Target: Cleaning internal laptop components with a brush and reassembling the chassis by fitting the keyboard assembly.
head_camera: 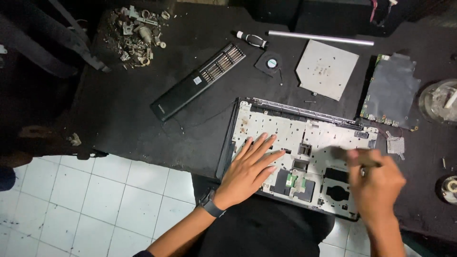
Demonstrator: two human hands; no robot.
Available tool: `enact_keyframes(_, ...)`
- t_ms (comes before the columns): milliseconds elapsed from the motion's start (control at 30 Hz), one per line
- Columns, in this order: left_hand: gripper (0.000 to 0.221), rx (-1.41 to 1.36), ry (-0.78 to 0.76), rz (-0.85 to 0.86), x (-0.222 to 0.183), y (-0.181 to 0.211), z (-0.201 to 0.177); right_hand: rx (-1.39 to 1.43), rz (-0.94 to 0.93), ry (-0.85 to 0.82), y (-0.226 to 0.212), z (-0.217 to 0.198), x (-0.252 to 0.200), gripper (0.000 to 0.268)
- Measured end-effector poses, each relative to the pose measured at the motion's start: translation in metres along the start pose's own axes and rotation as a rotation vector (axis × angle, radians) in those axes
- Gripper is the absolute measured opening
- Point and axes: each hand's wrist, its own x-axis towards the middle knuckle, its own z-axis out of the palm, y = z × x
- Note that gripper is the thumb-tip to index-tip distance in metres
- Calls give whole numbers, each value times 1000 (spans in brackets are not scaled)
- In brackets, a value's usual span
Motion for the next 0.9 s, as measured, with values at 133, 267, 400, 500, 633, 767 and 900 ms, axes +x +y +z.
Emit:
enact_keyframes(133, 43, 2, 4, -2, -1, 4, -1, 440, 325, -399, -68, -29, -13, 33)
enact_keyframes(267, 43, -34, 3, -11, 1, 2, -2, 775, 288, -528, -97, -69, 32, 14)
enact_keyframes(400, 41, -28, 16, -16, 0, 3, -2, 51, 25, 87, 2, 3, 16, 31)
enact_keyframes(500, 43, -14, -4, -22, 0, 3, -2, 741, 280, -580, -54, -8, -18, 24)
enact_keyframes(633, 42, -35, 17, -21, 2, 3, -4, 810, -377, -454, -79, -38, 11, 13)
enact_keyframes(767, 42, -40, 5, -16, -2, 4, -1, 240, -33, -167, -20, -6, 19, 17)
enact_keyframes(900, 41, -29, 30, 5, -1, 3, -5, 629, -363, -277, -74, -23, 11, 27)
